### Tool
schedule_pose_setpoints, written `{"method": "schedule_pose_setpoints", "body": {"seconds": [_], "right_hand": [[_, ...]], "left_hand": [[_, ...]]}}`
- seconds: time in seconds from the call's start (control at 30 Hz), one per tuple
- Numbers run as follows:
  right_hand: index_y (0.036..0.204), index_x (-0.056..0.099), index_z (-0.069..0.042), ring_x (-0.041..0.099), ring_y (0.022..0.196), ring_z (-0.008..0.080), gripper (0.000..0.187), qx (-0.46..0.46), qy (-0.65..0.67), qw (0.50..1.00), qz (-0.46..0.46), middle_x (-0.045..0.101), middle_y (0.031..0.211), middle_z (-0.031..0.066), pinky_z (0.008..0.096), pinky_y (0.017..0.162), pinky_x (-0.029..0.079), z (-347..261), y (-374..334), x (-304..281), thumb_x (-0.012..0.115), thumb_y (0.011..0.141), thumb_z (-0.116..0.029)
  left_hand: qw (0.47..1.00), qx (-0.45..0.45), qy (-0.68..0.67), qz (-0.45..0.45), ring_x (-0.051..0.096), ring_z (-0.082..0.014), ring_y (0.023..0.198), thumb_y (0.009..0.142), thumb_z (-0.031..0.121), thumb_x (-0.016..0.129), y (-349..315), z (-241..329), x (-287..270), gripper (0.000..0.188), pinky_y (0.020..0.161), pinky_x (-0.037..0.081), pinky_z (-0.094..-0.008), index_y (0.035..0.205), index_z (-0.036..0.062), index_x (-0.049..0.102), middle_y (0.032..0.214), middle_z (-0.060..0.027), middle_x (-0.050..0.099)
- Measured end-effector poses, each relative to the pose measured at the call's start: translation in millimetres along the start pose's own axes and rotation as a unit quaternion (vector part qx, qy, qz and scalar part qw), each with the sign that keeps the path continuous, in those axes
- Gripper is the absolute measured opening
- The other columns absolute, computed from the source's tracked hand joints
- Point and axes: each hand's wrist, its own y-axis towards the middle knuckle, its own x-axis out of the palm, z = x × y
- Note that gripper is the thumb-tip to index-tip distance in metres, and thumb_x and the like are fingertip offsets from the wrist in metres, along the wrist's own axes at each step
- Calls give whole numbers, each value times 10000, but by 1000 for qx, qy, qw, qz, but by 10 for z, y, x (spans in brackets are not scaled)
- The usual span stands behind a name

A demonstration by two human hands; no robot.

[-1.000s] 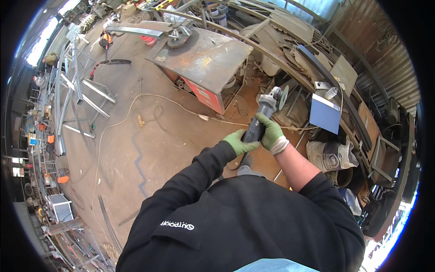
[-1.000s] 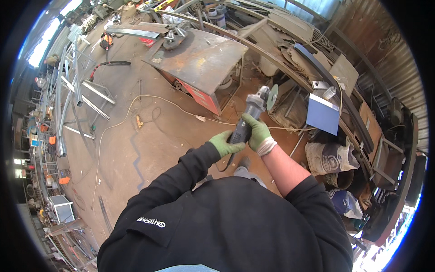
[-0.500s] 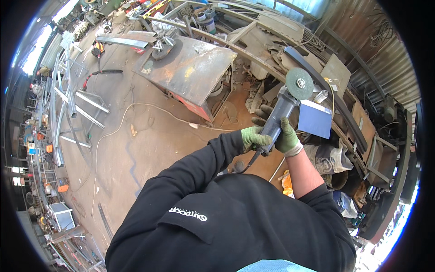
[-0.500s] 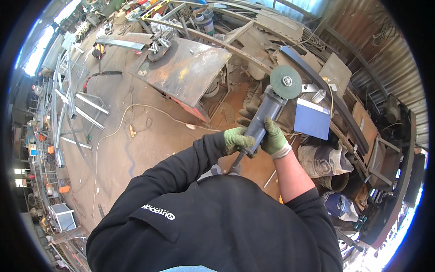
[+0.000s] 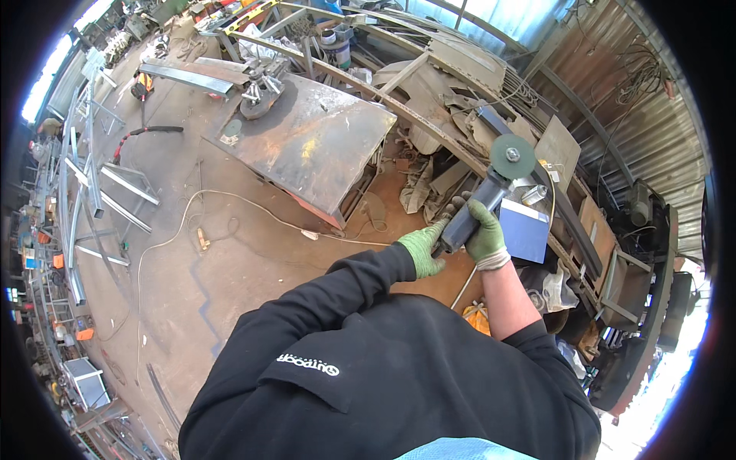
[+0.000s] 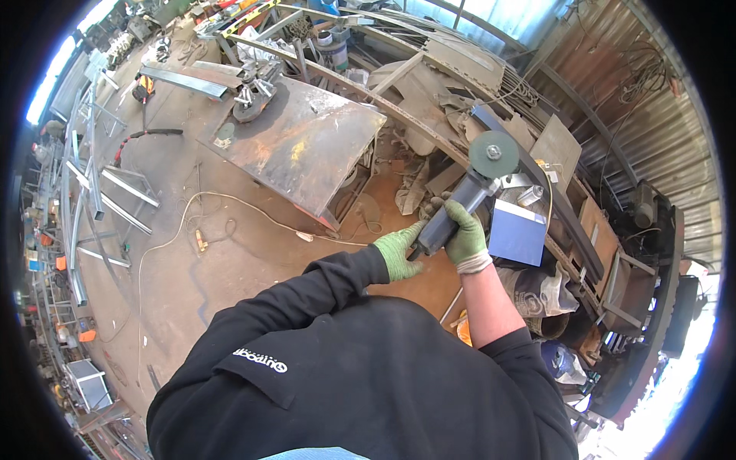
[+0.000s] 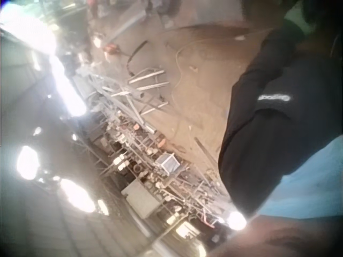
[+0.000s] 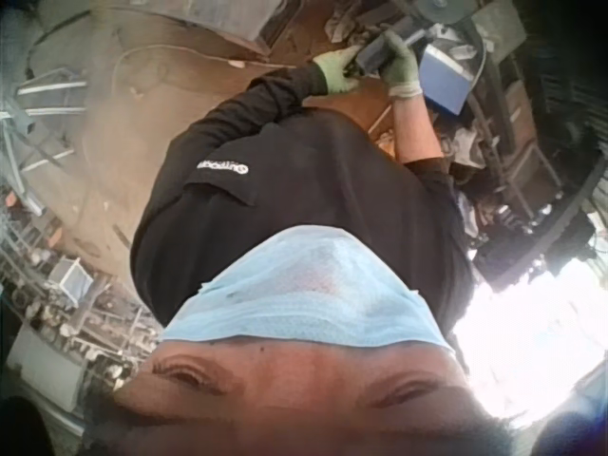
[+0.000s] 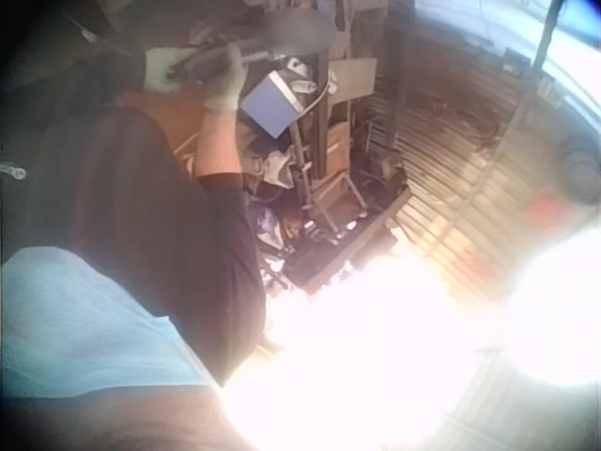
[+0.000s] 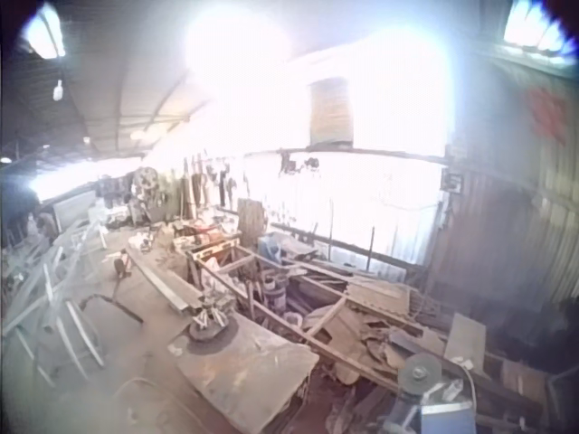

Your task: The person uses an angle grinder to cut a metal bar on a workbench, producing sparks. They then walk through the workshop, pick up a coiled cable, and place it on the floor before moving a long metal beam onto the workbench.

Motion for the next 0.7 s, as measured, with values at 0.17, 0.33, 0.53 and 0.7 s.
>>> {"method": "schedule_pose_setpoints", "body": {"seconds": [0.17,0.33,0.53,0.7], "right_hand": [[1104,624,-25,694,877,281,270,8,-62,992,109,703,968,120,435,834,576,155,568,211,726,875,-124],[1037,627,-33,693,813,265,214,56,-40,991,119,700,918,110,410,767,580,265,1035,487,727,881,-140],[984,637,-18,682,732,284,198,116,28,984,131,691,843,121,447,708,576,352,1713,677,731,871,-151],[992,631,-63,684,762,305,169,180,-4,980,84,693,865,116,459,735,576,372,2338,672,713,883,-162]], "left_hand": [[998,-44,9,53,659,-425,1026,826,275,706,121,-211,-239,854,890,524,-475,1514,-45,315,1124,-294,661],[988,-63,66,126,663,-434,990,845,256,690,222,-372,-473,800,872,521,-495,1502,-37,338,1085,-294,669],[977,-111,86,159,665,-436,985,855,271,691,478,-573,-757,779,875,519,-500,1491,-26,354,1074,-296,671],[957,-180,131,186,678,-425,940,859,340,669,801,-768,-968,760,864,523,-498,1469,-27,401,1030,-284,684]]}}
